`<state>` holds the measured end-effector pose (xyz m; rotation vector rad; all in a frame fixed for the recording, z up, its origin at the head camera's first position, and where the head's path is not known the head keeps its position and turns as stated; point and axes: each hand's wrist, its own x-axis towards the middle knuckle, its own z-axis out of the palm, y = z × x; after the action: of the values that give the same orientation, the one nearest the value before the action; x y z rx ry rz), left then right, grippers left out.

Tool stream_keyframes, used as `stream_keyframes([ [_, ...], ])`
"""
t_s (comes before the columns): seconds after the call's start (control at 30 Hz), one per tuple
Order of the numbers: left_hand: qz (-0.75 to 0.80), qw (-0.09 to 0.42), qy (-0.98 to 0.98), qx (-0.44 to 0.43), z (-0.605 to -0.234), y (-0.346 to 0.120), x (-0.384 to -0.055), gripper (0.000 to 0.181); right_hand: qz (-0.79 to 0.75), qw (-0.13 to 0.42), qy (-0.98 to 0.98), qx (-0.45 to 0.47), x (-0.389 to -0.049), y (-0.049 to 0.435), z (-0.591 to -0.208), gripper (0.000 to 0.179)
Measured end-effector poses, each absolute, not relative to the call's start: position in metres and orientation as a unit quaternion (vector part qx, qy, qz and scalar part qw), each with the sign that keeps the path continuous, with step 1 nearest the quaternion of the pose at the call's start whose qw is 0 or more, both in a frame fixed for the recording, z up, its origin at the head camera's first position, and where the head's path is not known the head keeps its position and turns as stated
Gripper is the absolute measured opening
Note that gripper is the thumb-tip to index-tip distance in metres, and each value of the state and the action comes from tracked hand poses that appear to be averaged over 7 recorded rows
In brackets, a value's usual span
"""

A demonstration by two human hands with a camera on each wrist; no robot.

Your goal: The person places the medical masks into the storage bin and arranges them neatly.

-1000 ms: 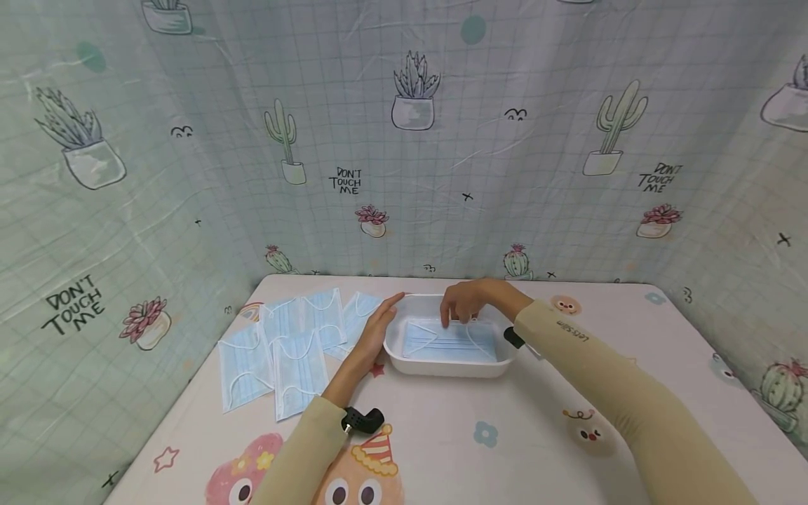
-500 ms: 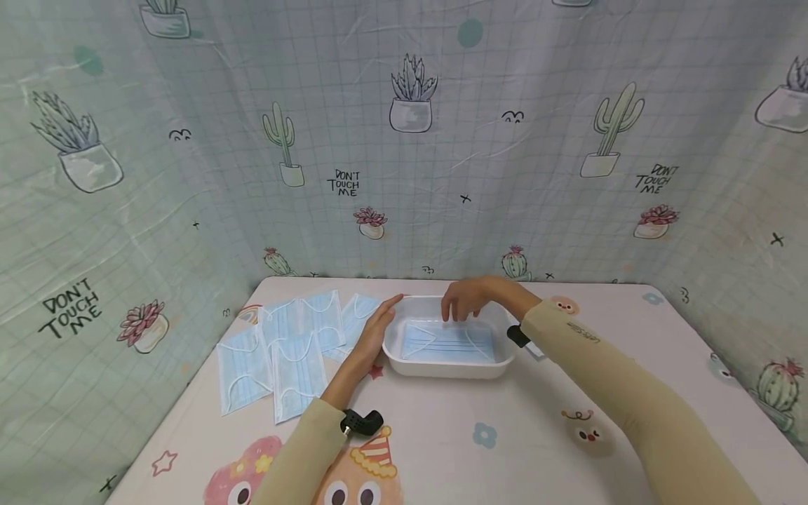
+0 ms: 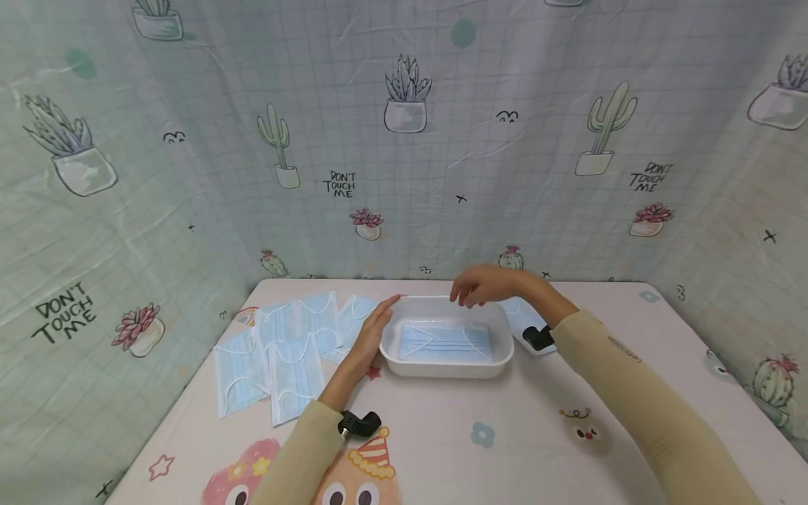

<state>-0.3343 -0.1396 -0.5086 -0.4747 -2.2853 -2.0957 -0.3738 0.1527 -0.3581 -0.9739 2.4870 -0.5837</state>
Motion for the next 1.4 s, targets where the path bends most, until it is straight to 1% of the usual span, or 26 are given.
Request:
stream_keyframes([
  [0.2, -0.671, 0.000, -0.725, -0.157, -0.509, -0.140, -0.333, 0.047, -0.278, 0.152, 0.880, -0.354, -0.361, 0.180, -0.356, 0.026],
  [0.4, -0.668, 0.004, -0.728, -0.154, -0.508, -0.140, -0.332, 0.047, -0.331, 0.114, 0.880, -0.320, -0.347, 0.207, -0.356, 0.025],
  [0.53, -0.667, 0.006, -0.729, -0.155, -0.508, -0.140, -0.332, 0.047, -0.355, 0.088, 0.879, -0.305, -0.338, 0.223, -0.361, 0.024],
  [0.77, -0.669, 0.002, -0.727, -0.155, -0.509, -0.140, -0.330, 0.047, -0.373, 0.028, 0.878, -0.298, -0.328, 0.247, -0.377, 0.023],
  [1.03, -0.670, 0.001, -0.726, -0.154, -0.511, -0.140, -0.333, 0.047, -0.420, 0.002, 0.872, -0.251, -0.322, 0.274, -0.392, 0.027],
  [1.4, -0.664, 0.006, -0.732, -0.151, -0.512, -0.140, -0.334, 0.046, -0.436, -0.004, 0.881, -0.183, -0.328, 0.298, -0.418, 0.034],
])
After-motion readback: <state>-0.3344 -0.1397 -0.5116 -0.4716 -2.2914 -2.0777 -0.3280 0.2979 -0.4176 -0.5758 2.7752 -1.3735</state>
